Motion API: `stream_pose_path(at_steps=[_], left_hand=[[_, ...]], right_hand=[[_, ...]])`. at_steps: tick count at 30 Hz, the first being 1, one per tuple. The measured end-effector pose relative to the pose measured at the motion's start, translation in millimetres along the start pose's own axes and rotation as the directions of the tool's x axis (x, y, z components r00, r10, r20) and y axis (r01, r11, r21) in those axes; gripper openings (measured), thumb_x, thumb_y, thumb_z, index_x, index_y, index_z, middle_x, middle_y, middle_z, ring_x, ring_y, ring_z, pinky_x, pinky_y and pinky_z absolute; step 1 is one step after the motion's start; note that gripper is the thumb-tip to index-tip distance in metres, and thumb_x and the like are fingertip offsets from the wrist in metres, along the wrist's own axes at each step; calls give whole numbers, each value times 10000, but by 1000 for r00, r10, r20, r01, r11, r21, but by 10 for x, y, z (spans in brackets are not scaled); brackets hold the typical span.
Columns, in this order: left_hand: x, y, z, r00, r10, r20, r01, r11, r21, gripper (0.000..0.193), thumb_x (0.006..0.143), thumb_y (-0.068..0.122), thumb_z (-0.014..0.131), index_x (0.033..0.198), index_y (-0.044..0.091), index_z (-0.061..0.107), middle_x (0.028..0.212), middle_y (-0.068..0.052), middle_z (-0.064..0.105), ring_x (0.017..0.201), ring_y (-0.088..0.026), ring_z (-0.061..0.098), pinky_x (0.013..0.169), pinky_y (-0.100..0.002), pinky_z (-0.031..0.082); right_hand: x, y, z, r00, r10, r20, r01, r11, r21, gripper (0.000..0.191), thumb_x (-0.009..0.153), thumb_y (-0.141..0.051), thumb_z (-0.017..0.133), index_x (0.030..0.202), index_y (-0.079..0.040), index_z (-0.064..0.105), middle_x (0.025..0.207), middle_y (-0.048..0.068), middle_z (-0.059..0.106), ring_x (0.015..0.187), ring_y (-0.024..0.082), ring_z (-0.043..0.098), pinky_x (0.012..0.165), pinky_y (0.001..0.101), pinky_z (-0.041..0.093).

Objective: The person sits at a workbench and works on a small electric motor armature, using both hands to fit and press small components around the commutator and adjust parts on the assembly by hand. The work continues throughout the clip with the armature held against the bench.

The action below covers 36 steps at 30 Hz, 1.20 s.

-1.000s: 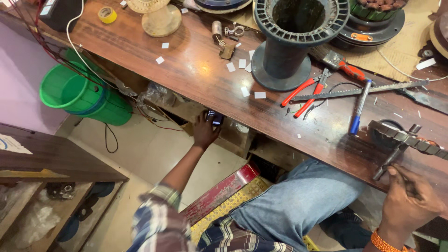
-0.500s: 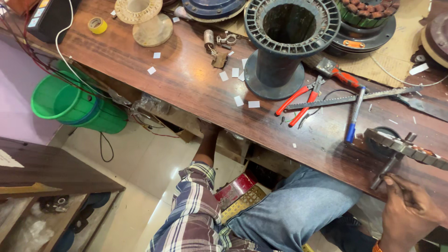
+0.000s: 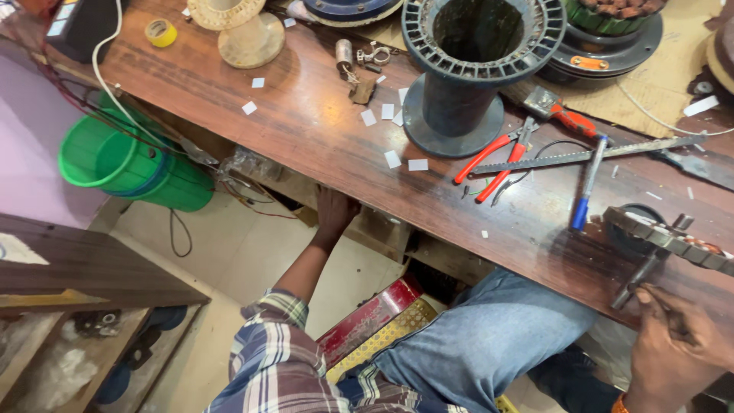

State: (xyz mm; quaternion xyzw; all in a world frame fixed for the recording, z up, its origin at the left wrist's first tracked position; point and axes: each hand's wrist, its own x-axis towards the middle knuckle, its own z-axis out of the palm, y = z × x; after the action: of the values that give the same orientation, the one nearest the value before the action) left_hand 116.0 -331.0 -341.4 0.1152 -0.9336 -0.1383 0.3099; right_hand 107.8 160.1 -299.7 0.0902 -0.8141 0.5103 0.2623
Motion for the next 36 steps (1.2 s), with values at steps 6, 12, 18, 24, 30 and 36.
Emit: stream_pose_path(at_steps=[6,12,18,24,30,36], left_hand=[[-278,-21,-404,985,-168,45,161,979,126,591,794,212,714,1359,156,550,1407,-168,496,1235,-408,470,918,-585,402],[-123,-31,-191,927,-320,197,302,946,117,510,972,439,698,1332,117,534,1309,-188,587,1253,-424,528,992,-597,424],[272,224,-123,814,-215,539,228,973,44,656,862,505,651,1460,261,536,1384,-104,637,1262,-327,595,990,-489,502],[155,696,-625,290,164,943,-109,984,-138,550,966,560,632,1191,69,734,1187,-196,721,1103,-370,690,965,-456,520],[118,1491,-1735,226,751,621,-225,660,-716,460,969,310,652,1422,233,633,1034,-95,722,1020,-302,687,925,-449,510],[178,2676,-1460,575,818,12,-569,410,-713,458,947,239,742,1390,224,625,1324,-54,662,1202,-273,599,1071,-419,485]], right_hand=[[-98,136,-32,999,22,29,-25,993,114,75,1087,141,721,1137,116,671,1124,158,745,935,91,683,847,165,509],[-131,61,5,999,-15,31,21,981,-192,142,1020,61,735,1162,74,742,926,133,712,738,86,559,671,196,404],[83,-135,76,999,31,16,-24,949,-316,120,1022,-54,778,1141,-40,777,858,46,709,700,49,592,677,224,468],[161,-189,258,994,81,-72,-90,986,-140,148,973,-69,727,1116,-72,764,905,58,761,792,33,629,715,239,492],[123,-357,240,976,208,-61,-216,963,-163,217,974,-80,729,1180,-107,794,808,82,752,646,78,556,642,282,464],[128,-442,-5,969,242,-53,-247,958,-145,241,946,-133,729,1180,-106,782,943,111,779,783,123,707,710,303,539]])
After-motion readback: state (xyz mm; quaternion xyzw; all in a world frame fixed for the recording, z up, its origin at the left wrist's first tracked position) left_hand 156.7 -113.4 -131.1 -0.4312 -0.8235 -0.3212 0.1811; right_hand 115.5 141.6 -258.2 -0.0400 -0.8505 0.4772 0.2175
